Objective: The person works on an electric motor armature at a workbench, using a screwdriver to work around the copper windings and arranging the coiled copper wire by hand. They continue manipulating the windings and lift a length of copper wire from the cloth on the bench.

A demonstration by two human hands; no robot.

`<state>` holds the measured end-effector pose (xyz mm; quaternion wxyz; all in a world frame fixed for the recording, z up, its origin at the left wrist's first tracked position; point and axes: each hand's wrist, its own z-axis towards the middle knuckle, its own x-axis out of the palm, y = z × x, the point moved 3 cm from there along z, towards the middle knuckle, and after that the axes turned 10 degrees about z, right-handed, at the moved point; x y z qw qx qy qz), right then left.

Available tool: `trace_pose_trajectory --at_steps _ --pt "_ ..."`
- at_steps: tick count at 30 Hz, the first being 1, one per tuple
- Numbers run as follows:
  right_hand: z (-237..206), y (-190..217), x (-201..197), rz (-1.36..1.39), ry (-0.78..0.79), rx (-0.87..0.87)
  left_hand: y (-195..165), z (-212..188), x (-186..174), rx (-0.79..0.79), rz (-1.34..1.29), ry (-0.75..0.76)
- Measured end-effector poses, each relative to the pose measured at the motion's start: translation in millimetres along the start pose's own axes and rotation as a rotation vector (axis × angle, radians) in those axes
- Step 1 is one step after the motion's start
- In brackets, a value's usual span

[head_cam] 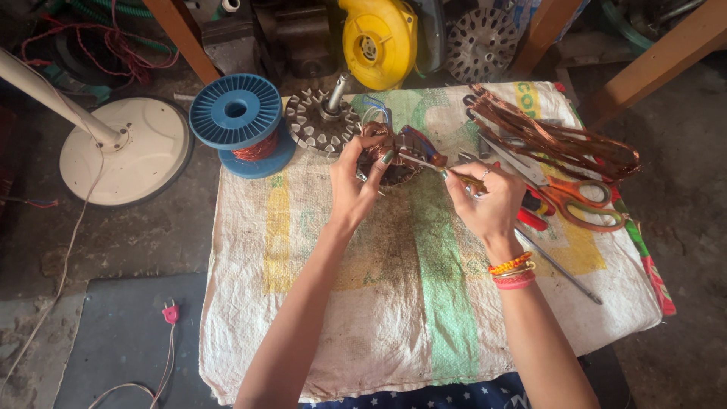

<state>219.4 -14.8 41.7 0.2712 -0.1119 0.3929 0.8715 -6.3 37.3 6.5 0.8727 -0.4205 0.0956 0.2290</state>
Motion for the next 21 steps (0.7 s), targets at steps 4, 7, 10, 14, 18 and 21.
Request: trace_pose_trajectory --at_steps 4,7,10,14,18,21 --pt "-2.2 -5.6 6.0 0.046 -0.003 0.100 3.8 0.0 6.1 -0.107 0.024 0.070" --pt "-3.2 -6.8 8.6 0.084 0.010 0.116 1.2 -0.6 4.9 -0.128 0.014 0.093" --pt "-4.4 -8.0 11.3 0.075 0.020 0.145 -2.4 -0.1 0.5 -0.120 -0.005 0.080" --pt "-4.7 -12.3 14.6 0.132 0.055 0.201 -6.9 2.0 -2.1 -0.097 -0.031 0.056" --pt "-2.9 -18.6 15.0 0.236 0.110 0.220 -4.8 0.8 -0.4 -0.191 -0.052 0.094" --pt "-6.6 -22.9 20.1 0.231 0.093 0.287 -1.8 0.6 0.4 -0.161 -0.043 0.081"
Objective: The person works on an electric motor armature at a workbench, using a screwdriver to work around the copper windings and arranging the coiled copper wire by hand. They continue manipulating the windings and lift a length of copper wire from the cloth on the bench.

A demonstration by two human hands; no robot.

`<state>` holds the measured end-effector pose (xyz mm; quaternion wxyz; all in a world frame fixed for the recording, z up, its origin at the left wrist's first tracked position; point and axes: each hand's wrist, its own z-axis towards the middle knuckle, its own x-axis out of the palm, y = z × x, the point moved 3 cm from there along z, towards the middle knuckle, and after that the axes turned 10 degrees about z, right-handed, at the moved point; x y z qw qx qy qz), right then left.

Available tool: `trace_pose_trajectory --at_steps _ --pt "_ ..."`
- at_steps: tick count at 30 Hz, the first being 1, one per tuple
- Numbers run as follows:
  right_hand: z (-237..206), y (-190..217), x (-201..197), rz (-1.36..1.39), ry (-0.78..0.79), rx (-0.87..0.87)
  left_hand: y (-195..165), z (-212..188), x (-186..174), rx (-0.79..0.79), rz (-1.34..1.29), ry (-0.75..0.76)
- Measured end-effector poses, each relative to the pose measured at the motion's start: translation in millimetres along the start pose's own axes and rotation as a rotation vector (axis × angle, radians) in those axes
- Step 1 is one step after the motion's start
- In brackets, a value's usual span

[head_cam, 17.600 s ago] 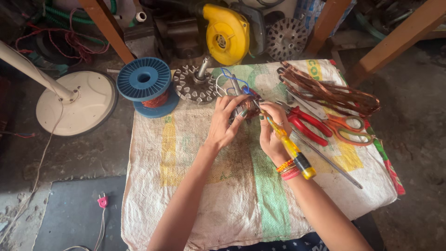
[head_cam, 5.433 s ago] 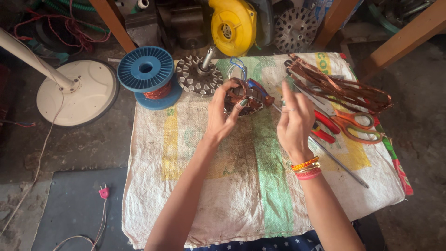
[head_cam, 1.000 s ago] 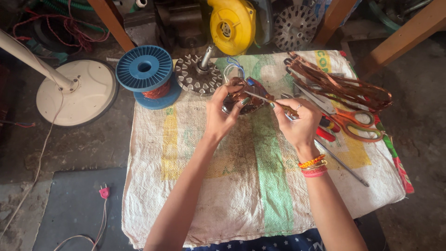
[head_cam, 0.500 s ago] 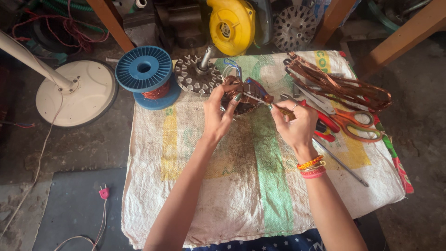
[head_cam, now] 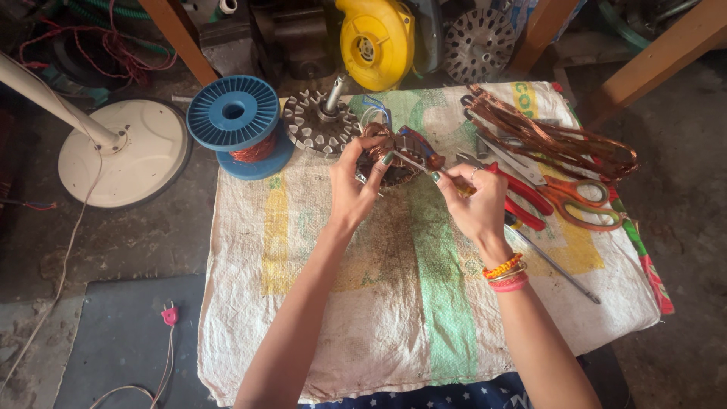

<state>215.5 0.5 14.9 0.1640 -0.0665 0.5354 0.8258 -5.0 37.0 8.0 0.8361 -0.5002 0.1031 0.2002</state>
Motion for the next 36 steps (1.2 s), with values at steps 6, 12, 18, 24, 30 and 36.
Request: trace_pose_trajectory --at_steps 6,12,18,24,30,36 --pt "-4.4 -8.1 10.1 0.015 -0.011 0.034 9.0 1.8 2.6 0.029 -0.020 -0.021" --pt "-2.0 -13.7 11.9 -0.006 0.044 0.101 5.3 3.1 2.1 0.039 -0.082 0.003" --pt "-10.6 -14.2 21.4 0.068 -0.070 0.056 -1.4 0.9 -2.8 -0.018 -0.044 0.010" --pt "-17.8 -1.0 27.4 -0.018 -0.154 -0.101 -6.5 -1.6 -1.1 0.070 -0.048 -0.022" --pt "-13.2 14.8 21.7 -0.150 -0.187 -0.152 -8.8 -4.8 7.5 0.083 0.026 0.005" --pt "-10.7 30.4 13.4 -0.349 -0.173 -0.321 -13.5 -6.4 6.8 0.157 -0.031 0.018"
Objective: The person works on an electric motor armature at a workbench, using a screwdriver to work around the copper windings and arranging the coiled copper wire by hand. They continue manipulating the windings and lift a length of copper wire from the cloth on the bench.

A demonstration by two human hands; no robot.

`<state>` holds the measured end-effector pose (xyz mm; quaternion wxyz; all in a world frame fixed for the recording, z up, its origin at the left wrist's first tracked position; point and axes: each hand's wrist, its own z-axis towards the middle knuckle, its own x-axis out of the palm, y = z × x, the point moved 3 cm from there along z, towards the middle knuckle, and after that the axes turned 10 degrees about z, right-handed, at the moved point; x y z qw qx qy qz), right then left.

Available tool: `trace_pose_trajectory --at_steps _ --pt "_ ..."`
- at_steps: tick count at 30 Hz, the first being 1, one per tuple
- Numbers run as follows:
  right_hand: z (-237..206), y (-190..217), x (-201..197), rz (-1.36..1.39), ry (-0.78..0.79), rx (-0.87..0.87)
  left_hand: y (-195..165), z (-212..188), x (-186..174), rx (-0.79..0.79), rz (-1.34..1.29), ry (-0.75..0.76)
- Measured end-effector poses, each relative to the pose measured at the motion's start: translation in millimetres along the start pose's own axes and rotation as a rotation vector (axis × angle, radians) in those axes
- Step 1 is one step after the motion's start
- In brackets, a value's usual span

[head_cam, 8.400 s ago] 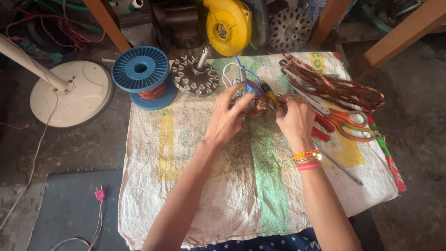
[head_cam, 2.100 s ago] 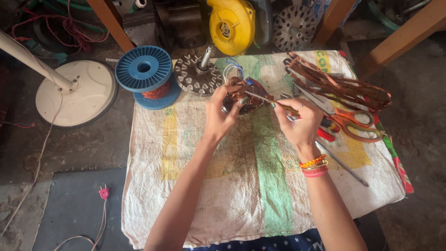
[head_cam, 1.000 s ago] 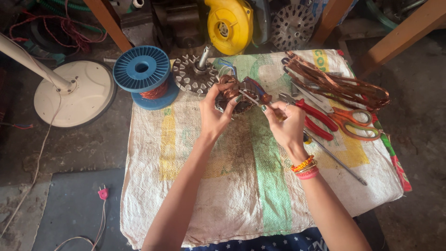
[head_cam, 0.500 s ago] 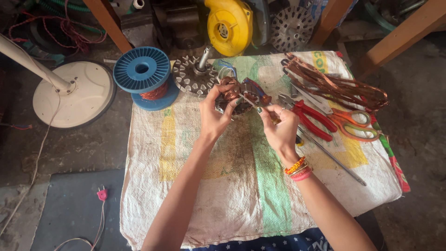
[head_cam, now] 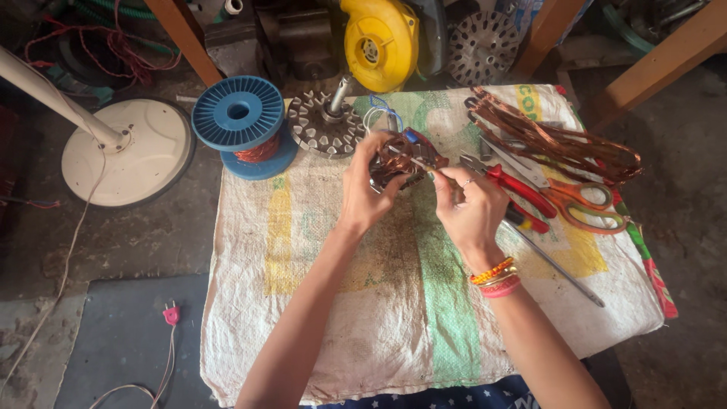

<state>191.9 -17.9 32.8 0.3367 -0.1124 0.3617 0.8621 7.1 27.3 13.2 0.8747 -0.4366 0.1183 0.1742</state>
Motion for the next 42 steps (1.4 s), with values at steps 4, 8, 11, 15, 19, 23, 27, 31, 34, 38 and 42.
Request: trace_pose_trajectory --at_steps 4,8,11,15,19,23,27,31,34,38,42 --pt "5.8 10.1 -13.3 -0.100 -0.039 -0.178 -8.2 0.3 1.1 0.064 -0.016 0.020" --pt "21.7 22.9 -26.4 -0.169 0.071 -0.217 -13.3 2.8 -1.7 0.045 0.044 0.022" --pt "38.5 35.9 -39.9 -0.295 0.224 -0.231 -15.1 3.8 -0.8 -0.013 0.111 0.089" --pt "69.9 51.9 -56.5 -0.348 0.414 -0.291 -19.8 1.5 -0.2 0.012 0.132 0.110" --pt "97.7 57.1 -64.2 -0.402 0.588 -0.220 -21.0 0.2 4.2 -0.005 0.143 0.160" --pt "110.3 54.9 -70.6 -0.345 0.644 -0.273 -19.6 -1.1 6.8 -0.001 0.117 0.163" --pt "110.0 24.6 -85.3 -0.383 0.655 0.038 -13.6 1.2 6.3 -0.019 0.114 0.142" --pt "98.6 -19.8 -79.3 -0.436 0.490 0.225 -10.7 -2.7 5.1 -0.007 0.106 0.121" --pt "76.7 -46.1 -50.4 -0.484 0.458 0.210 -11.8 -4.7 13.5 -0.003 0.074 0.164" --pt "57.7 -51.8 -29.7 -0.503 0.428 0.130 -15.5 -6.7 18.5 0.068 0.105 0.182" --pt "54.2 -15.6 -21.9 0.078 0.353 0.125 -18.2 -6.3 14.9 0.101 0.128 0.167"
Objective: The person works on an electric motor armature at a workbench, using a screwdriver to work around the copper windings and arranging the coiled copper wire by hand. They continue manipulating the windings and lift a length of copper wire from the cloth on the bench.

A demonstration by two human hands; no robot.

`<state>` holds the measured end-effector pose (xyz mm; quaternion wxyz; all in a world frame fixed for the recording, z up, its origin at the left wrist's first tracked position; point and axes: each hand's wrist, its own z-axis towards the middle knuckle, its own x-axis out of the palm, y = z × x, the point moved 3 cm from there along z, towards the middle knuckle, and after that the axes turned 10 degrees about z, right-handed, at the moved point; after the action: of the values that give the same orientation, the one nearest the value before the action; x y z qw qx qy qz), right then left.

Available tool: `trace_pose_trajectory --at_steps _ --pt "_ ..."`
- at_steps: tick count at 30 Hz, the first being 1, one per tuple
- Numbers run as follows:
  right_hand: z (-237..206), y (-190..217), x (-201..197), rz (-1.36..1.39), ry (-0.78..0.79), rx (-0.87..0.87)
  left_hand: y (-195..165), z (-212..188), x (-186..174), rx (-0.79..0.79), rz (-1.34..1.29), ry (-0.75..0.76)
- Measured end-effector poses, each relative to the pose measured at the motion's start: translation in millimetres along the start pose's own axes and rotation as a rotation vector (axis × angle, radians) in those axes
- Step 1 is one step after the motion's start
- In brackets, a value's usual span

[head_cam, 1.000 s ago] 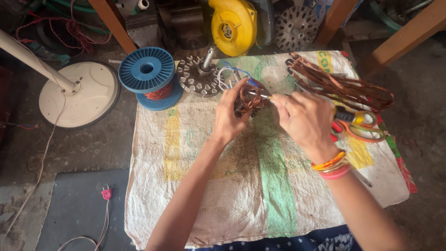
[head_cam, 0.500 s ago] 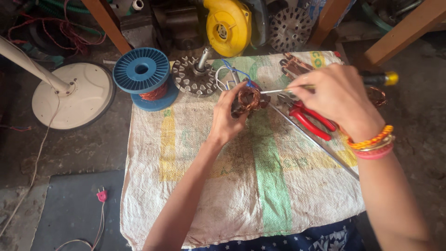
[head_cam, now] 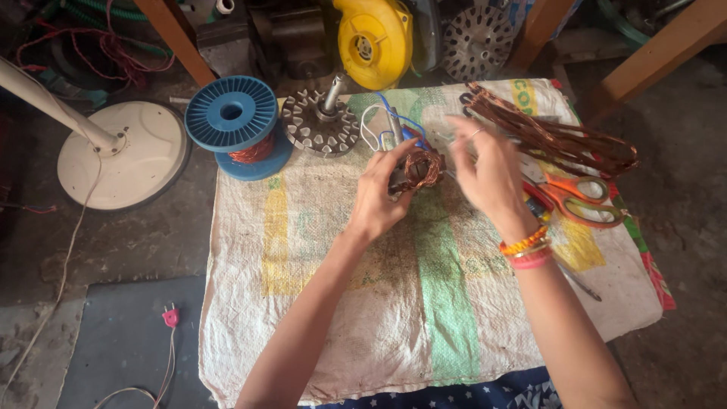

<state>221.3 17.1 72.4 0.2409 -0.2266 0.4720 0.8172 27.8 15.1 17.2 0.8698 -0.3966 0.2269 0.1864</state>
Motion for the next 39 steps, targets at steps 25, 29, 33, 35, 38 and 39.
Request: trace_pose_trajectory --at_steps 25,29,33,35,38,39 --pt "-33.6 55.0 38.0 0.408 -0.374 -0.382 1.6 0.7 -6.4 -0.015 -0.006 -0.032" --pt "-31.6 57.0 37.1 0.165 -0.362 -0.342 4.8 -0.5 -7.2 -0.078 -0.029 -0.030" --pt "-35.1 41.2 47.6 0.288 -0.339 -0.212 3.3 -2.3 -6.1 0.018 -0.050 -0.110" --pt "-41.8 34.1 52.7 0.316 -0.368 -0.232 6.7 -4.1 -1.2 -0.034 -0.001 -0.057" --pt "-49.6 27.2 57.1 0.407 -0.367 -0.319 10.9 -3.5 5.0 -0.049 0.079 -0.015" --pt "-51.4 26.9 57.7 0.415 -0.354 -0.369 11.7 -3.2 5.9 -0.044 0.107 -0.007"
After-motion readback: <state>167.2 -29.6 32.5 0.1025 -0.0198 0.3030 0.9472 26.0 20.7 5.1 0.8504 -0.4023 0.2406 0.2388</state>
